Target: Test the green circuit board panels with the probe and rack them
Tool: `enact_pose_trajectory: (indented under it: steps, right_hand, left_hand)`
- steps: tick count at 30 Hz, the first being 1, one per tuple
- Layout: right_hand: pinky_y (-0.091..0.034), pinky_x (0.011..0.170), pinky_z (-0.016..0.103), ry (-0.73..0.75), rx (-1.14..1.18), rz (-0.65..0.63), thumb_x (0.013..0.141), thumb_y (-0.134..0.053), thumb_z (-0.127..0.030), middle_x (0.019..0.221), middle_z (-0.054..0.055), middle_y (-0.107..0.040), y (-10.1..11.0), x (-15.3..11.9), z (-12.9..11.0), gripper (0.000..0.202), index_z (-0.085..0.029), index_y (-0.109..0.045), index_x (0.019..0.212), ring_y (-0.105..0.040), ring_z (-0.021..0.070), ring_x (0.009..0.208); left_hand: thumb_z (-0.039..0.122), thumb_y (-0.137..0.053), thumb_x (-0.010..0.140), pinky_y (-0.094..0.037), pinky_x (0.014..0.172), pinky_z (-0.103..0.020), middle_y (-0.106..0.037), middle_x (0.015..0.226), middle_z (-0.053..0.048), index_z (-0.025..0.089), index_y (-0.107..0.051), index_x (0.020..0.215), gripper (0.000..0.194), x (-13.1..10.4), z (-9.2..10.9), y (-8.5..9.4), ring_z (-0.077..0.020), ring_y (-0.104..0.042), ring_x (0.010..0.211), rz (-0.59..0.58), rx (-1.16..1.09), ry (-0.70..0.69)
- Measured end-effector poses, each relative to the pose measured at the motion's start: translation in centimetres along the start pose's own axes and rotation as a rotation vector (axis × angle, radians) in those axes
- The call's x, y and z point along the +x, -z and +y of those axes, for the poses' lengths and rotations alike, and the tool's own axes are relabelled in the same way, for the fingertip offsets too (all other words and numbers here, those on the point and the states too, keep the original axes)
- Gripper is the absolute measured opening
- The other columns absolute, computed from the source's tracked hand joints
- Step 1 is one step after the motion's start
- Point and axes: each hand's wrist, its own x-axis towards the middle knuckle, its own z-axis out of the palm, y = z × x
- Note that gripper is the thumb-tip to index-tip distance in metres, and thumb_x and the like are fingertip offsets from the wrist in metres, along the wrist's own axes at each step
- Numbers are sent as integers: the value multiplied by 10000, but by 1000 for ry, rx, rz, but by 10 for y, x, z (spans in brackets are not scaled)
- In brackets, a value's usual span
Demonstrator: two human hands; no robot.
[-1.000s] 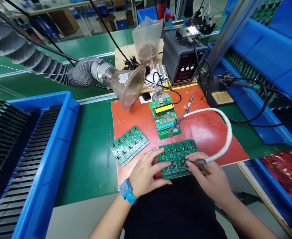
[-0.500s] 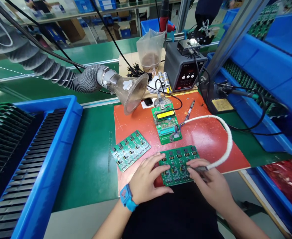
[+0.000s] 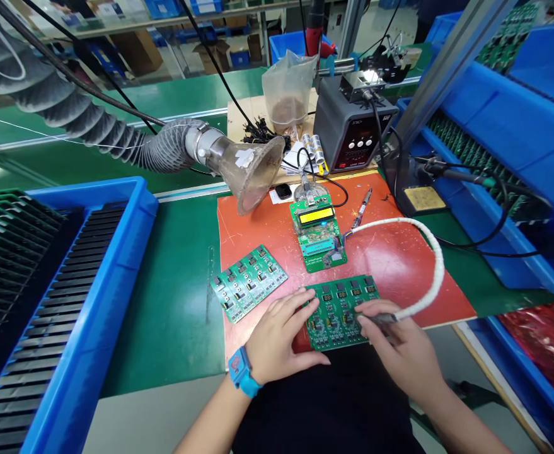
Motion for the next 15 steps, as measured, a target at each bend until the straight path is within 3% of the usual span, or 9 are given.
enact_pose_trajectory:
  steps: [5,15]
  right_hand:
    - [-575,632,262,-15,8,-6,951,-573,-264,987,59,-625,0,0,0,40,-233,-566,977,-662,172,777]
    - [-561,643,259,-77,39,-38,952,-583,-287,1010,47,-632,3,-1,-3,76,-236,-584,1009,-646,154,753]
  left_hand:
    - [682,-647,761,-473,1027,-483,-464,1434,-182,214,-234,1501,968,0,1,-1,-327,-476,1314,-5,25,3]
    - [645,-653,783,-439,1050,-526,-421,1466,-198,213,-244,1500,931,1,0,-1,-347,-432,1347,5,46,-20]
